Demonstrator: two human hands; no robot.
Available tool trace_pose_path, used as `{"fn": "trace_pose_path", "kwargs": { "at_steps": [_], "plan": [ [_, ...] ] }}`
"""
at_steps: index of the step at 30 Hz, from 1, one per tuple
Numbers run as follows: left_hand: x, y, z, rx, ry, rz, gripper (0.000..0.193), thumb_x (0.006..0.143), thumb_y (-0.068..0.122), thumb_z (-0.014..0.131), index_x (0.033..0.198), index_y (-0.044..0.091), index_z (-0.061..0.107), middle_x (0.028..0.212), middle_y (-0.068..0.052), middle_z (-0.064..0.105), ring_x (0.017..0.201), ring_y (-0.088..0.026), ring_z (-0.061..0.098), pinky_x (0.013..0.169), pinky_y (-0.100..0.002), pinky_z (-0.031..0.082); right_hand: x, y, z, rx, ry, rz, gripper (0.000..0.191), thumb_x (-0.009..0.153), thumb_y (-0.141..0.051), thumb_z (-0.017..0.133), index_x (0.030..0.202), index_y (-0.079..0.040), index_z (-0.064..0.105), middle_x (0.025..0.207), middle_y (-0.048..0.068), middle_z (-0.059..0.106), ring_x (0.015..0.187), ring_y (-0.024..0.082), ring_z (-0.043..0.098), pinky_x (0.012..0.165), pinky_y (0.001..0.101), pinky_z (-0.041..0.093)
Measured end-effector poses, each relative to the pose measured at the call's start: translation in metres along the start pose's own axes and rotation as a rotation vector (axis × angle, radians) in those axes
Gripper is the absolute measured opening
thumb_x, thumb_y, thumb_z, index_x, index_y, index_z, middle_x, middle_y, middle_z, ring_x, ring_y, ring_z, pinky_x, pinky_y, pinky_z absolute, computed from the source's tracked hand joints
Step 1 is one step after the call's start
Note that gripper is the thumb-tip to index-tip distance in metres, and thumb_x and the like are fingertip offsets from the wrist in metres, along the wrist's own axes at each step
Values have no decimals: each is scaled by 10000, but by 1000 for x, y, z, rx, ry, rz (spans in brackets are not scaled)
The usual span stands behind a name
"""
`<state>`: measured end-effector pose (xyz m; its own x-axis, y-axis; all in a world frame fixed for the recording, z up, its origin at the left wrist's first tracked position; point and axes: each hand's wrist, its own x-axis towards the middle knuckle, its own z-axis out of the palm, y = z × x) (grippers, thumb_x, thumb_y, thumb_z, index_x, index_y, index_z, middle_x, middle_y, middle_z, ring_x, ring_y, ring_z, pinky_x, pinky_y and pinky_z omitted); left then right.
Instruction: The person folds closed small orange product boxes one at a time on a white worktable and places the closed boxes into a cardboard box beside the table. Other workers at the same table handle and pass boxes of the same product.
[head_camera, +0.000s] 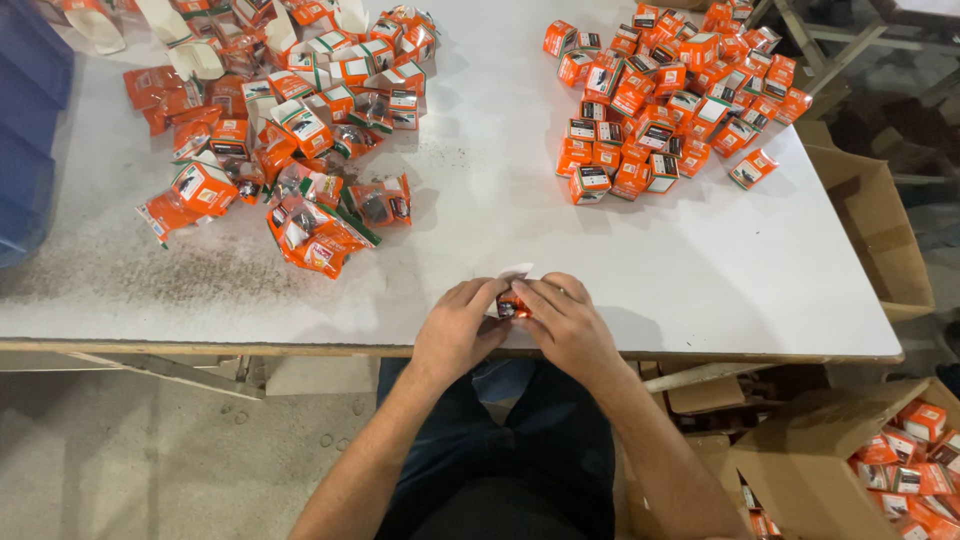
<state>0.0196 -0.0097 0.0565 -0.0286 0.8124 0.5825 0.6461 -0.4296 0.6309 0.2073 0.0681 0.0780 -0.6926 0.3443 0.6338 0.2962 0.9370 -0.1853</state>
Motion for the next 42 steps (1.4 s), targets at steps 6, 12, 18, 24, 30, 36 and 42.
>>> {"fn": "trace_pose_path", "kwargs": {
  "at_steps": [6,12,18,24,30,36,42],
  "plan": [
    [-3,-5,3,-45,22,-13,489,792,73,806,1241,63,612,1188,-123,681,1058,-332,669,847,-404,580,5,16,28,228,56,293,221,907,-139,792,1115,-88,737,1019,25,726,1022,248,625,914,374,510],
    [-15,-3,13,78,277,-118,551,711,213,923,1116,8,610,1158,-182,593,1034,-383,620,818,-446,546,1,7,29,-76,61,223,115,912,-188,756,980,-99,778,1297,99,539,1222,364,456,1044,507,353],
    [-13,1,5,217,225,297,488,747,91,824,1199,24,655,1268,-82,653,1165,-312,636,988,-433,531,-13,5,19,-20,-17,214,263,943,-208,704,1166,-71,736,1420,154,509,1325,388,433,1109,507,325],
    [-6,6,6,236,137,217,450,750,75,811,1171,23,659,1240,-97,655,1127,-335,635,982,-439,542,-26,2,18,333,30,494,537,939,-167,702,1442,-51,552,1432,147,533,1273,323,548,1064,407,452],
    [-9,3,9,163,158,192,424,754,20,783,1155,34,647,1250,-119,650,1132,-353,660,960,-420,573,-26,6,21,259,35,263,449,902,-92,721,1344,-66,645,1452,228,521,1254,327,526,981,389,484],
    [-10,4,10,90,132,37,346,770,60,808,1074,67,645,1370,-134,641,1095,-350,686,854,-404,590,-15,17,39,518,81,509,233,926,-71,725,1153,-69,671,1243,126,706,1114,282,646,971,379,529],
    [-9,-4,12,20,117,42,339,821,84,820,1044,39,569,1329,-122,665,1112,-349,680,865,-415,580,-14,16,27,587,8,419,417,857,-6,696,1266,-70,645,1282,119,685,1165,296,621,1021,390,518]
  ]
}}
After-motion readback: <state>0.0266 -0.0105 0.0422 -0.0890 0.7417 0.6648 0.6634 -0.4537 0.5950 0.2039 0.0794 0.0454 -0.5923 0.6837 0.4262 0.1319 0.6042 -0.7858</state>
